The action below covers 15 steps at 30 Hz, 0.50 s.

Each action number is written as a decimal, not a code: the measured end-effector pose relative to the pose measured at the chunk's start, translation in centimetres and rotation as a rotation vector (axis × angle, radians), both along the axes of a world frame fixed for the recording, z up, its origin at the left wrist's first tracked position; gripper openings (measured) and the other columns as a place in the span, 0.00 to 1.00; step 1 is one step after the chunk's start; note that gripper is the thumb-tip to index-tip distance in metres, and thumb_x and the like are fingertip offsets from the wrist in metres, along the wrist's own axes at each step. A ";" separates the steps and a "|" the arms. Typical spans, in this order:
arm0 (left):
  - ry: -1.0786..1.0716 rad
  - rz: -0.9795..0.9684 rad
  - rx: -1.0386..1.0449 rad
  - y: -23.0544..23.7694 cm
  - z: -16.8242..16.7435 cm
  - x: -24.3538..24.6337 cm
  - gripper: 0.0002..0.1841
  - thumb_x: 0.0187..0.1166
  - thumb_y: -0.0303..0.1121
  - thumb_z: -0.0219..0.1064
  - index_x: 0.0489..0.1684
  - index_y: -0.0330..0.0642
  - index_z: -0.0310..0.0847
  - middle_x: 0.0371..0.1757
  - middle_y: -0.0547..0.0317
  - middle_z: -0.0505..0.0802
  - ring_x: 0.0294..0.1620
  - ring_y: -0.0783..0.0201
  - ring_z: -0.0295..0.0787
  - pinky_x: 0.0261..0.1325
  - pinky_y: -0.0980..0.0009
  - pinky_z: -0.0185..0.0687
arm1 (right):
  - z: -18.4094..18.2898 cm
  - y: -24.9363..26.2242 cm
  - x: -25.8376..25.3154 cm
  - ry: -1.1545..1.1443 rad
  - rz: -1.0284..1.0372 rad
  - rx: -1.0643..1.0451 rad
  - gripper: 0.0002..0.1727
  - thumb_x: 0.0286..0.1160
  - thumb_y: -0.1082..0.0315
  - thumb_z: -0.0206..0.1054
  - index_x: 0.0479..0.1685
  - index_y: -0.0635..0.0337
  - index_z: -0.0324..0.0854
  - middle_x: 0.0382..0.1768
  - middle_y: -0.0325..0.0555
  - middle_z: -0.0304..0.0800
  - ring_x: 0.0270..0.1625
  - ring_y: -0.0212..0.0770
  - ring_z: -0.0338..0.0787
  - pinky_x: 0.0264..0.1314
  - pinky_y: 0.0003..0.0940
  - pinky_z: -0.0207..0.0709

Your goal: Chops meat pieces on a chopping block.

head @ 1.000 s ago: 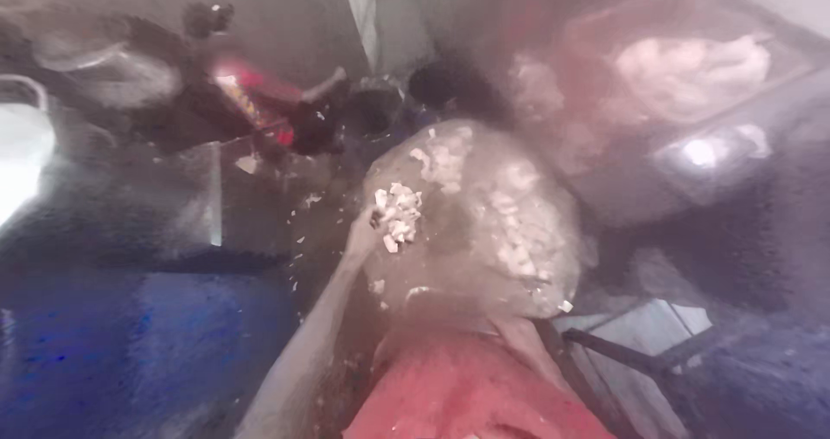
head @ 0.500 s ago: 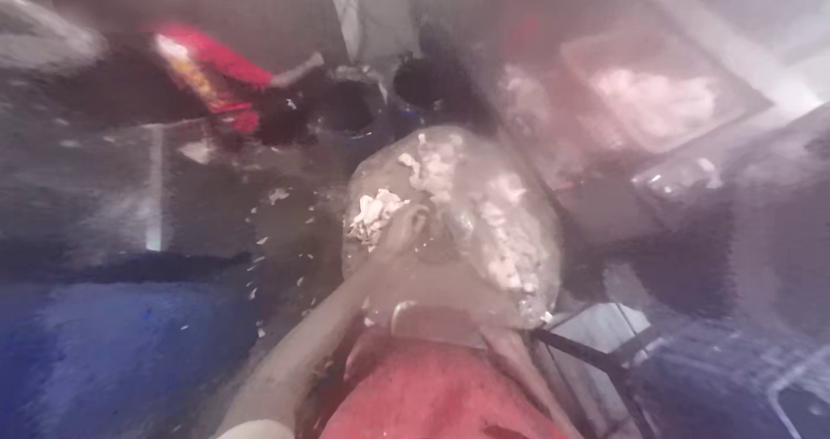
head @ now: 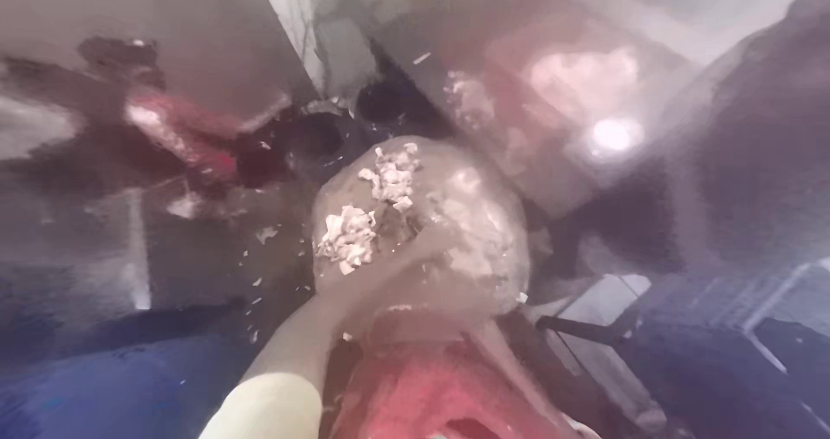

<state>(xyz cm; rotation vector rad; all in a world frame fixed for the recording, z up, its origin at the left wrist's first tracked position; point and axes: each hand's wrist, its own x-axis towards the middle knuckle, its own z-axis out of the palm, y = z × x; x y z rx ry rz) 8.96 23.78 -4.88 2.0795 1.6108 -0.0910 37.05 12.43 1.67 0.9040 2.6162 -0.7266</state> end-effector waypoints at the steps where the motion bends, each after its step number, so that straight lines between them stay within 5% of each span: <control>1: -0.004 -0.067 0.038 -0.1 -0.6 -0.5 0.23 0.70 0.35 0.75 0.67 0.52 0.85 0.69 0.45 0.87 0.69 0.38 0.82 0.67 0.31 0.77 | -5.3 0.7 1.2 0.197 0.037 0.059 0.18 0.77 0.52 0.69 0.60 0.47 0.90 0.51 0.46 0.97 0.54 0.51 0.95 0.58 0.57 0.88; 3: -0.091 -0.095 0.001 -1.2 0.2 -0.9 0.21 0.73 0.30 0.73 0.67 0.50 0.84 0.63 0.50 0.91 0.65 0.44 0.87 0.67 0.37 0.81 | -8.2 1.6 1.2 0.201 0.062 -0.001 0.18 0.79 0.50 0.67 0.62 0.41 0.88 0.51 0.43 0.96 0.55 0.51 0.95 0.57 0.61 0.87; 7: -0.297 0.066 -0.088 -3.3 3.5 0.0 0.31 0.74 0.35 0.75 0.80 0.48 0.75 0.69 0.44 0.88 0.69 0.44 0.86 0.74 0.40 0.77 | -8.1 1.5 1.0 0.183 0.026 -0.079 0.17 0.84 0.56 0.63 0.68 0.39 0.86 0.59 0.43 0.94 0.62 0.51 0.93 0.65 0.60 0.85; 11: -0.496 0.462 -0.063 -7.1 10.2 -0.1 0.28 0.71 0.38 0.76 0.72 0.43 0.78 0.65 0.46 0.89 0.66 0.52 0.87 0.72 0.47 0.80 | -4.2 3.5 -0.5 -0.138 0.007 -0.391 0.24 0.90 0.54 0.56 0.82 0.44 0.75 0.74 0.55 0.83 0.77 0.60 0.81 0.80 0.65 0.70; 15: -0.777 0.776 0.080 -13.9 10.2 -1.7 0.24 0.68 0.35 0.79 0.64 0.45 0.80 0.59 0.57 0.90 0.58 0.68 0.88 0.65 0.63 0.85 | -7.3 6.6 1.8 0.007 -0.243 -0.563 0.31 0.87 0.42 0.55 0.73 0.59 0.79 0.55 0.59 0.91 0.58 0.55 0.92 0.65 0.59 0.82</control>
